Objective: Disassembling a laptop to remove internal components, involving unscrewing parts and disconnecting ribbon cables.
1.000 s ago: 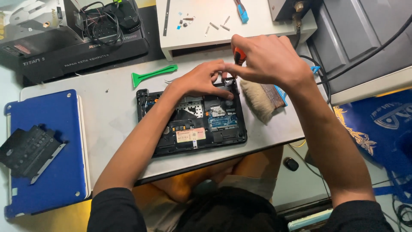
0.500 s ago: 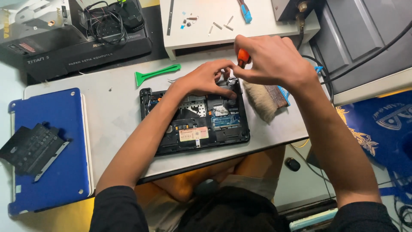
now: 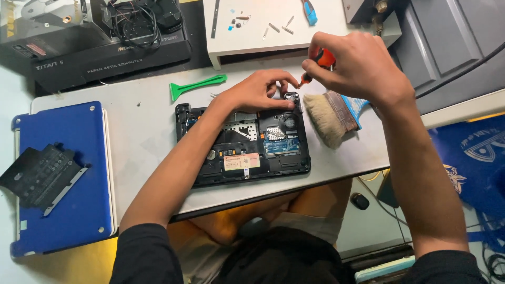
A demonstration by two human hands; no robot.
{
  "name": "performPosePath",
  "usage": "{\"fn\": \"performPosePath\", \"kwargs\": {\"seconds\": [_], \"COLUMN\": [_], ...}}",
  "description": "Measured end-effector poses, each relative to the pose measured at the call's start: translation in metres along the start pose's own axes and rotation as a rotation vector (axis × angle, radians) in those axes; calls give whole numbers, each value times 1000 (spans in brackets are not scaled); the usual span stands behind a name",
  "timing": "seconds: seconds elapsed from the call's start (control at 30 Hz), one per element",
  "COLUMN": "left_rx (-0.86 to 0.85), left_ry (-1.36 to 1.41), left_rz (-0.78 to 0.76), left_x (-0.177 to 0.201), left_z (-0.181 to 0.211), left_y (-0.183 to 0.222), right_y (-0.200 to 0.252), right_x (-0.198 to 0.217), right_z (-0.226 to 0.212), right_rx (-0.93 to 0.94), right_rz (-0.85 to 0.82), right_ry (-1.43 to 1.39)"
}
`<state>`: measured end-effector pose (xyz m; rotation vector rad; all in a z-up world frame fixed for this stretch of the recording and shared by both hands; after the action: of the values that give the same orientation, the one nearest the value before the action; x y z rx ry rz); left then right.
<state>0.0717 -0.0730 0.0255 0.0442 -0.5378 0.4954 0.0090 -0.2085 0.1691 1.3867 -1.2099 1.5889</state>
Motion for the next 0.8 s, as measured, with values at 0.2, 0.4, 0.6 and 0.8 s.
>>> {"fn": "performPosePath", "kwargs": {"seconds": [0.2,0.4,0.6,0.8], "left_rx": [-5,-12,-1,-4], "left_ry": [-44,-49,-63,-30], "left_rz": [-10,-13,-16,-14], "left_x": [0,-1,-1,0], "left_z": [6,3,1,7], "left_y": [0,-1,-2,1], "right_y": [4,5,4,3], "right_x": [-19,-13,-12,-13], "right_z": [2,1,-2,-5], "right_rx": [-20,-18,10,35], "right_rz": [-47,-30,-21,-21], "right_ry": [-8,-7,-3,-60]}}
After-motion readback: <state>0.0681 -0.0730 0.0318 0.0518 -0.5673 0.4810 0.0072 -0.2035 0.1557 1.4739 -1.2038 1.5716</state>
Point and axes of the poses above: each hand's wrist, its own y-axis away from the middle knuckle, its own x-axis out of the back of the hand, z = x × y, the point moved 10 cm from there along -y, towards the middle knuckle, and after that the axes turned 1 degree about -y, right-handed, at the moved point
